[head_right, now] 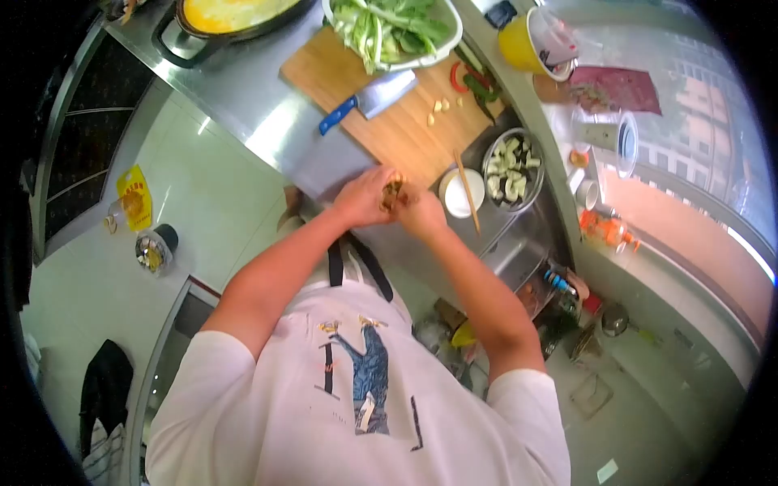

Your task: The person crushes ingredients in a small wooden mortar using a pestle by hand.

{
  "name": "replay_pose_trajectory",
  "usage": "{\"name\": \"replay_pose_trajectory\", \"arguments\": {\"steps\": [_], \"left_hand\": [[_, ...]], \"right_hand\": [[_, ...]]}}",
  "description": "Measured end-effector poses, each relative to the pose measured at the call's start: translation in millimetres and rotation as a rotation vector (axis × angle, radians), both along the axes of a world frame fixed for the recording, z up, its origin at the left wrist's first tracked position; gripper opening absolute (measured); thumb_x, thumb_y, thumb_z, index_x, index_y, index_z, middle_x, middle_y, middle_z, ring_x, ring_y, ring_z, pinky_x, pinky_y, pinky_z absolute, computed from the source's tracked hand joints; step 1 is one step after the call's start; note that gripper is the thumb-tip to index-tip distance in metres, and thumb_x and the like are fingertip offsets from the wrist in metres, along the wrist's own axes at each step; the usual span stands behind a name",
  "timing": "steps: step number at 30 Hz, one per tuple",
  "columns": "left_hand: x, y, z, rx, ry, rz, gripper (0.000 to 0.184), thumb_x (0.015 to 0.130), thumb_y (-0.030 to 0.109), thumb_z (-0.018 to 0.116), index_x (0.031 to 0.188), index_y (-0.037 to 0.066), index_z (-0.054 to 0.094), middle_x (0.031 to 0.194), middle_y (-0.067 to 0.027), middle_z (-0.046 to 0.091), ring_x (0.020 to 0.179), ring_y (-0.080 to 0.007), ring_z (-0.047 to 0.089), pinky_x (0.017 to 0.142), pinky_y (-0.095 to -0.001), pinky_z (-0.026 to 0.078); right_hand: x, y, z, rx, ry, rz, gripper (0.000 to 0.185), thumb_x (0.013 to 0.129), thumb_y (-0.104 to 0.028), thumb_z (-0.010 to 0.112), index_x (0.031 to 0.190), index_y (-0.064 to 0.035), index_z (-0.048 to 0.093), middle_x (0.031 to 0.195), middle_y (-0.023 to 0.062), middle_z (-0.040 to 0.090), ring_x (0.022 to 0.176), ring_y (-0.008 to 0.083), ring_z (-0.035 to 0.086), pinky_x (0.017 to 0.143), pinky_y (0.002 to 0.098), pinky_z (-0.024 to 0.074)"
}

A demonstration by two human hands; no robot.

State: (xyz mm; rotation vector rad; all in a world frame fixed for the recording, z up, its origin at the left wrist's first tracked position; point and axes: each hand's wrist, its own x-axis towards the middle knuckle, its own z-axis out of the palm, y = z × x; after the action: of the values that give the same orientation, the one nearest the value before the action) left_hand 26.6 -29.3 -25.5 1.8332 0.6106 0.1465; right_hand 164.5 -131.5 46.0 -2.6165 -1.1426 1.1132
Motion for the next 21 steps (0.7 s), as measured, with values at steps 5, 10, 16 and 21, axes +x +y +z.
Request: {"name": "replay_pose_trajectory", "arguments": {"steps": [5,10,16,21], "left_hand": [[-1.5,0.4,-2.5,0.059,-0.032,0.019,0.082,0.068,0.036,0.089,0.135,0.013,0.047,0.134,-0.0129,0.059,0.129,-0.0337,0.056,0.102,-0.0452,0.051],[-0.6,-4.6,0.4,-0.018,-0.007,-0.035,0.085,0.066,0.035,0.09,0.136,0.012,0.047,0.134,-0.0135,0.059,0.13,-0.0338,0.055,0.104,-0.0453,0.05],[-0.6,1.8,-1.4,0.042,-0.037,-0.002,0.083,0.067,0.035,0.089,0.135,0.014,0.047,0.135,-0.0135,0.058,0.128,-0.0334,0.056,0.104,-0.0445,0.05],[1.4,5.7,2.3,-0.04,-0.001,-0.056,0.07,0.07,0.033,0.087,0.128,0.014,0.052,0.129,-0.012,0.061,0.125,-0.0334,0.057,0.102,-0.0453,0.051]], "right_hand": [[0.8,9.4,-2.3,-0.031,-0.026,-0.02,0.019,0.085,-0.027,0.073,0.095,-0.0105,0.07,0.092,0.0199,0.073,0.088,0.0404,0.071,0.076,0.0503,0.0556],[-6.5,5.8,7.7,-0.04,-0.093,0.036,0.02,0.086,-0.028,0.073,0.094,-0.0106,0.069,0.089,0.0194,0.073,0.085,0.041,0.071,0.075,0.05,0.0557],[5.3,28.1,25.5,-0.063,-0.058,0.109,0.013,0.085,-0.019,0.07,0.094,-0.0099,0.071,0.089,0.0206,0.072,0.084,0.041,0.071,0.071,0.0508,0.0557],[6.9,12.6,-1.5,-0.043,-0.005,0.142,0.019,0.082,-0.022,0.076,0.092,-0.0074,0.071,0.085,0.0172,0.073,0.079,0.0368,0.071,0.071,0.0457,0.0556]]}}
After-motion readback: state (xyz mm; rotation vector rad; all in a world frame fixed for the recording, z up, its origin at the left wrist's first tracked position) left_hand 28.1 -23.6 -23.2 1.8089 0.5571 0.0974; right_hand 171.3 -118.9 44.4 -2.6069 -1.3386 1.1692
